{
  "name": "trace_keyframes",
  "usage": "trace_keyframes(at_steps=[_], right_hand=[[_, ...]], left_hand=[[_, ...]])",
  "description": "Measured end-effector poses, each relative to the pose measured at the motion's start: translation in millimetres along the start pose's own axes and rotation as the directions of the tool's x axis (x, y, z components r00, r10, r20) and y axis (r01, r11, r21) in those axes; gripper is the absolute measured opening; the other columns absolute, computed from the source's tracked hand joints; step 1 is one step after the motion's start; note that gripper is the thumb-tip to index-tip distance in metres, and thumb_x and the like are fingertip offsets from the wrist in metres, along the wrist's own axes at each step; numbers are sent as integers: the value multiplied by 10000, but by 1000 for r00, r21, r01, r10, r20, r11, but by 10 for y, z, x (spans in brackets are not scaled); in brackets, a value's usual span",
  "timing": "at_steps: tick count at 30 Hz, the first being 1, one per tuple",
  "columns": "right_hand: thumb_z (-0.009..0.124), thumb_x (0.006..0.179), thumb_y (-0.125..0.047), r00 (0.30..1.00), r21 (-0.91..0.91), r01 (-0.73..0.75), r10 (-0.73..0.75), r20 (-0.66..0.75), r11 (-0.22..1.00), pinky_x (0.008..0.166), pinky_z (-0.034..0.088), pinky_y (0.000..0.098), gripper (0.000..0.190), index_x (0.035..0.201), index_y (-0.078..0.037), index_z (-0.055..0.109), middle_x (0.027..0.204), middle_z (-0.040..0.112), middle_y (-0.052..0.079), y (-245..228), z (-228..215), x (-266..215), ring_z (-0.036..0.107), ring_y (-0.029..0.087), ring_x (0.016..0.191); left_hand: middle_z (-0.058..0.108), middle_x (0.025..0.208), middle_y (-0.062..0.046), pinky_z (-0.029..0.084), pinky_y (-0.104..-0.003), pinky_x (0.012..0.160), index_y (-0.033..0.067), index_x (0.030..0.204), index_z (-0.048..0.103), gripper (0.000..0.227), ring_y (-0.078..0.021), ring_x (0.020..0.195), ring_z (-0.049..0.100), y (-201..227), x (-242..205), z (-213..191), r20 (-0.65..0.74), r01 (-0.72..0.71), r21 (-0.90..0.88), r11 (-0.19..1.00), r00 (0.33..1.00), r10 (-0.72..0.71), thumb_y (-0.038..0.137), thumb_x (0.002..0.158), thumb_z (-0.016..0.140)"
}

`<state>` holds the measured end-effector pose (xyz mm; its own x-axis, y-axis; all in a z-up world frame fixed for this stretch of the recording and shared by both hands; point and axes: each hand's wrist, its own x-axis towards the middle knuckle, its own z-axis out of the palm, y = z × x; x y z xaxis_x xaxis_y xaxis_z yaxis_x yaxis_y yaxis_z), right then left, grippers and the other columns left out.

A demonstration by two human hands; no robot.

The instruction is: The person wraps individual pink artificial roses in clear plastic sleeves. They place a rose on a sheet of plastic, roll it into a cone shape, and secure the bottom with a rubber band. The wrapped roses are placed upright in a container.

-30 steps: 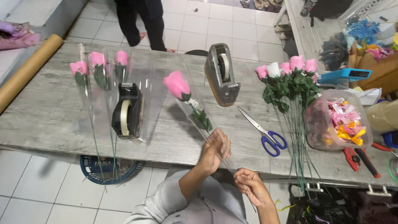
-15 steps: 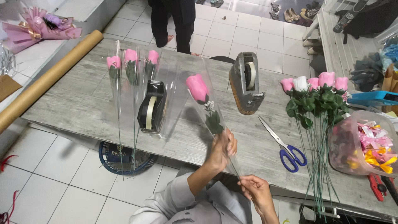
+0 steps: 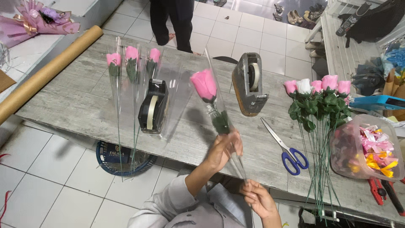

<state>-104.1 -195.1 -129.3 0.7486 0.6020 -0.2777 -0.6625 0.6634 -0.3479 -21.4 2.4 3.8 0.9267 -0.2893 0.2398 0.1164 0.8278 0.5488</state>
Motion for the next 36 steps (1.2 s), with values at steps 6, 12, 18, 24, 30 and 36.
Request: trace_keyframes(at_steps=[6,12,18,24,30,36], right_hand=[[558,782,51,967,-327,108,-175,-183,939,293,225,165,164,890,173,572,624,527,186,155,-44,64,308,64,368],[624,719,65,762,-717,294,-608,-224,632,308,268,202,167,862,135,674,643,639,237,164,418,39,484,169,425],[640,714,33,707,-762,348,-686,-169,547,340,277,192,156,834,124,681,664,651,247,211,500,33,492,153,462],[633,706,87,803,-670,280,-550,-228,687,363,213,206,139,828,144,671,625,620,239,118,546,-1,342,128,376],[608,726,82,928,-425,208,-315,-199,881,347,244,182,137,834,166,614,562,521,115,18,302,10,360,89,410],[621,723,96,876,-548,200,-400,-271,812,370,216,196,161,870,155,653,645,608,242,121,400,66,400,143,438]], left_hand=[[399,509,13,358,-205,383,98,651,440,362,-85,389,384,-75,-2,-18,-105,-33,-32,999,994,29,398,784,592],[388,513,-14,330,-227,414,81,685,442,301,-113,397,378,-98,27,-20,-420,-134,117,984,891,171,317,827,564],[423,518,-14,354,-234,394,92,587,450,352,-106,403,416,-44,43,-1,-569,-143,170,975,794,215,305,857,527],[428,576,-10,388,-247,444,52,873,460,314,-112,447,430,76,-7,64,-455,-125,56,991,880,137,365,876,454],[422,521,-32,391,-232,352,57,874,440,345,-124,389,423,-131,-149,-18,-63,-261,-19,965,964,259,388,920,353],[324,451,20,230,-176,270,85,783,450,356,-57,311,260,-80,-168,98,-165,-233,-20,972,960,227,433,856,445]])
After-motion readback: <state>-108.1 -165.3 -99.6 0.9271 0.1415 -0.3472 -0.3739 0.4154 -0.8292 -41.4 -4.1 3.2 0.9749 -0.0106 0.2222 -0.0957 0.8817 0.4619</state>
